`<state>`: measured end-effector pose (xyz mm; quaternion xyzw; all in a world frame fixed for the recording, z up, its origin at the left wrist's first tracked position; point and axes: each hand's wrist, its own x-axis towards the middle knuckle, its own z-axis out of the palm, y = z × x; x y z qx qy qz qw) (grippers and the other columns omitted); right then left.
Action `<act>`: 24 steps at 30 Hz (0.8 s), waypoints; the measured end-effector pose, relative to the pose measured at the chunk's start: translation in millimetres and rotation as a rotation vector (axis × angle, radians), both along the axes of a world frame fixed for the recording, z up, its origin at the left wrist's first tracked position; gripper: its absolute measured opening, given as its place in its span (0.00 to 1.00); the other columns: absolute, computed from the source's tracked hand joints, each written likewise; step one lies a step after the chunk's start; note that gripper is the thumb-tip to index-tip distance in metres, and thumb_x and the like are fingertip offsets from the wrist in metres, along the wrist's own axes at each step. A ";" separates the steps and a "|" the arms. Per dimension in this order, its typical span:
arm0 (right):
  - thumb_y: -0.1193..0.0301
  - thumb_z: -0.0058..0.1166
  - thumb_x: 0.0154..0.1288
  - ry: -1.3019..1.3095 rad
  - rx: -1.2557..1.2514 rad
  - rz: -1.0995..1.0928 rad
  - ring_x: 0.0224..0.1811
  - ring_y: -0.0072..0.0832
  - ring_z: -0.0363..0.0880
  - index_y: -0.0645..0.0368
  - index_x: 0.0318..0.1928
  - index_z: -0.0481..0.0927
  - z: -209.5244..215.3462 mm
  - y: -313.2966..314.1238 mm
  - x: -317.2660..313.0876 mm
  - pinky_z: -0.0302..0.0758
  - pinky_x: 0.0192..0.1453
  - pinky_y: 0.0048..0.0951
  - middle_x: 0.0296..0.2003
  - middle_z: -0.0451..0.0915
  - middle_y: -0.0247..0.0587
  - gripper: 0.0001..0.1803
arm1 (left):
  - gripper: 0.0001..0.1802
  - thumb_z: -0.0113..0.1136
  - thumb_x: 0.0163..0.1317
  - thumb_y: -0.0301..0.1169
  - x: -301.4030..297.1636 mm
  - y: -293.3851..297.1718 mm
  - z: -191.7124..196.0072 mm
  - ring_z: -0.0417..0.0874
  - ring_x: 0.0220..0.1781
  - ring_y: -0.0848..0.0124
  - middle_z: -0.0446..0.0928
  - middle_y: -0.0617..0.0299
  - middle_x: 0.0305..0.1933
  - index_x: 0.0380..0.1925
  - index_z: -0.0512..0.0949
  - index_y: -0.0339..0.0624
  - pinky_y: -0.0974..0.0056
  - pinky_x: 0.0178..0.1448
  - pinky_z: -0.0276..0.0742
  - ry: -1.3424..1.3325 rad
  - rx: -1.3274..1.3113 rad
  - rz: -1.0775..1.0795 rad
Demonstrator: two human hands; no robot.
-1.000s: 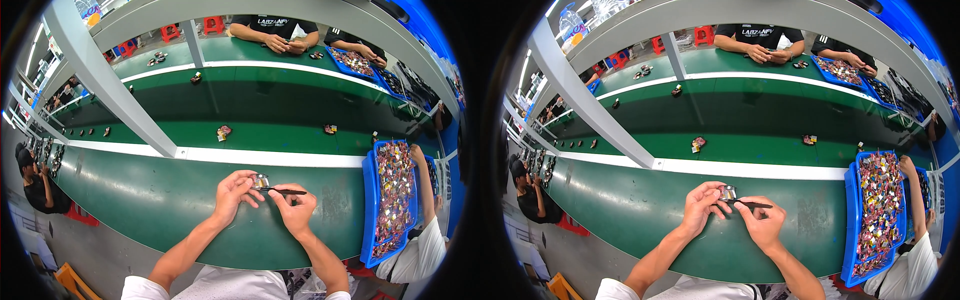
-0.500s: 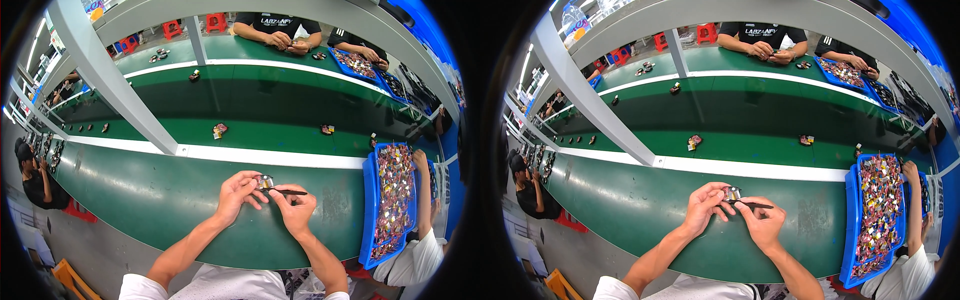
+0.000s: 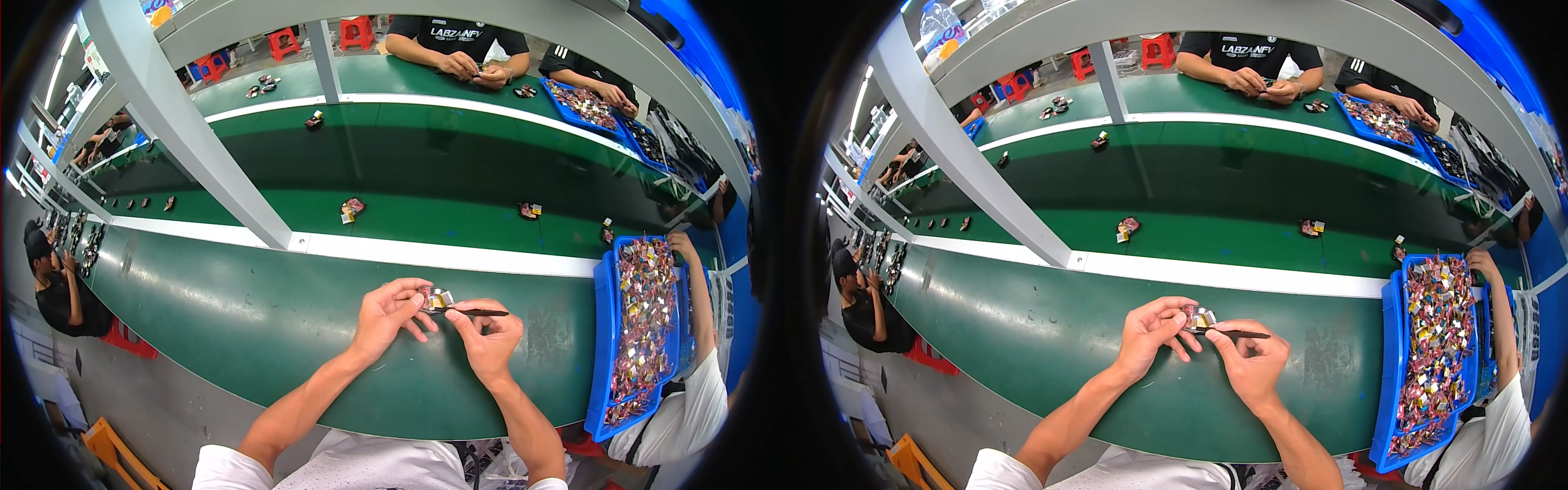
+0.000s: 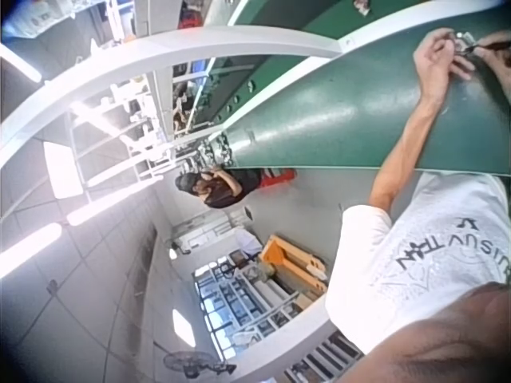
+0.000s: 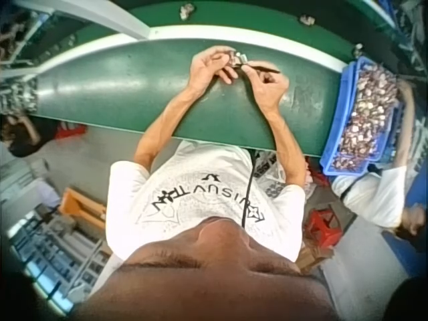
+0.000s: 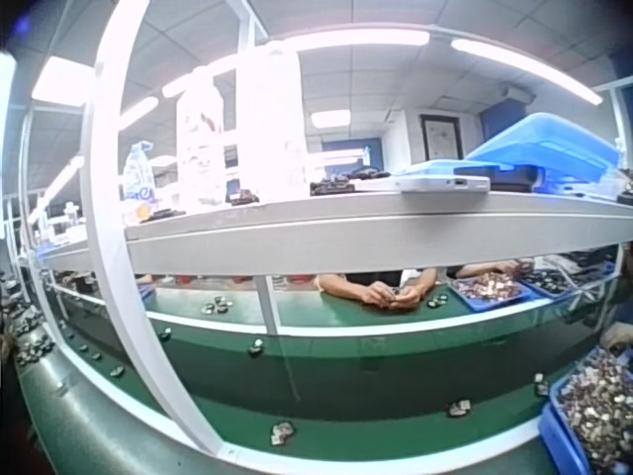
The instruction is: The person is using tweezers to assemble small electronic components on a circuit board at a factory workbench.
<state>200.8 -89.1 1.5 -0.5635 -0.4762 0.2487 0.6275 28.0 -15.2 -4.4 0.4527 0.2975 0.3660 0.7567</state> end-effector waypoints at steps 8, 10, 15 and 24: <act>0.81 0.72 0.58 0.053 -0.019 -0.015 0.17 0.07 0.61 0.64 0.35 0.89 1.0 -1.4 1.6 0.52 0.20 0.18 0.26 0.84 0.29 0.05 | 0.24 0.54 0.74 0.24 2.3 -3.9 0.8 0.89 0.42 0.61 0.82 0.46 0.52 0.67 0.68 0.26 0.65 0.35 0.90 0.006 0.123 -0.029; 0.81 0.72 0.58 0.053 -0.019 -0.012 0.17 0.07 0.61 0.64 0.35 0.89 2.3 -1.4 1.2 0.53 0.20 0.17 0.26 0.84 0.29 0.05 | 0.24 0.54 0.75 0.24 2.0 -3.5 -0.8 0.89 0.41 0.61 0.82 0.46 0.52 0.68 0.67 0.26 0.65 0.35 0.90 0.008 0.128 -0.033; 0.80 0.73 0.58 0.009 0.000 -0.012 0.17 0.07 0.61 0.63 0.35 0.89 2.3 -1.1 1.3 0.53 0.20 0.17 0.28 0.86 0.30 0.05 | 0.23 0.52 0.75 0.23 1.9 -5.0 -4.6 0.89 0.41 0.62 0.81 0.46 0.52 0.68 0.67 0.26 0.65 0.35 0.90 0.046 0.172 -0.024; 0.79 0.74 0.57 -0.072 0.042 -0.038 0.16 0.08 0.60 0.61 0.35 0.90 3.0 -1.1 0.7 0.52 0.19 0.19 0.27 0.86 0.31 0.06 | 0.22 0.51 0.75 0.21 2.6 -5.2 -3.2 0.89 0.41 0.62 0.81 0.46 0.52 0.67 0.69 0.27 0.65 0.34 0.91 0.075 0.234 -0.010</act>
